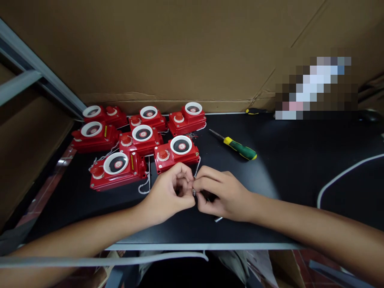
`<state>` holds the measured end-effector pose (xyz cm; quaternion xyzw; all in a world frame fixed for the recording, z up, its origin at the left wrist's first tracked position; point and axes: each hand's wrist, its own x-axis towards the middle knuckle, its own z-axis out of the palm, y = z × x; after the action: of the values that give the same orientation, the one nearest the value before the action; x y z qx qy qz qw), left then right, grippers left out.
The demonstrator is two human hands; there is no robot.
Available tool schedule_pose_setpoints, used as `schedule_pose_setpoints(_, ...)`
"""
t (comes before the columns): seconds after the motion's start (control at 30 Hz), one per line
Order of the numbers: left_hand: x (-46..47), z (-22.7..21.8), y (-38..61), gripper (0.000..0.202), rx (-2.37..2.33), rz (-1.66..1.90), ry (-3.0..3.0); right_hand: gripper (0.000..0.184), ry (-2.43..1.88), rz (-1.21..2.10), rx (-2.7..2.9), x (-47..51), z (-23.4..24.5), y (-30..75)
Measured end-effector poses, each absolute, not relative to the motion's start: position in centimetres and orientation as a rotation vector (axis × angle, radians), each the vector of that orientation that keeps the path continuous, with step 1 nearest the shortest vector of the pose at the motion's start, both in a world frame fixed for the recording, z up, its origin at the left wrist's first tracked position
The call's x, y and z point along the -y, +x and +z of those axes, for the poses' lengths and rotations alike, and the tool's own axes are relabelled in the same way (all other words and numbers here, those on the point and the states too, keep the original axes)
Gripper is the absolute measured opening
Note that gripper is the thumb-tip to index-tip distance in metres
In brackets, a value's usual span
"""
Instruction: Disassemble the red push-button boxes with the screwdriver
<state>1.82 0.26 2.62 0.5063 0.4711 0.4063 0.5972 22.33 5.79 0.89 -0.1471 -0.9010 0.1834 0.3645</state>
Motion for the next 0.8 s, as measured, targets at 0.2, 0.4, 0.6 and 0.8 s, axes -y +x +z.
schedule_pose_setpoints(0.2,-0.54,2.76,1.67,0.027,-1.109,0.949,1.143,0.013,-0.432,0.672,2.299,-6.01,1.14,22.63)
schedule_pose_setpoints(0.4,-0.57,2.33,1.66,0.029,-1.116,0.947,1.144,0.011,-0.449,0.594,2.299,-5.98,0.75,22.58)
schedule_pose_setpoints(0.6,-0.49,2.39,1.80,0.025,-1.121,0.957,1.183,0.015,-0.382,0.421,2.320,-5.92,1.06,22.59)
schedule_pose_setpoints(0.8,-0.38,2.62,1.89,0.025,-1.108,0.950,1.219,0.019,-0.331,0.304,2.339,-5.91,1.21,22.64)
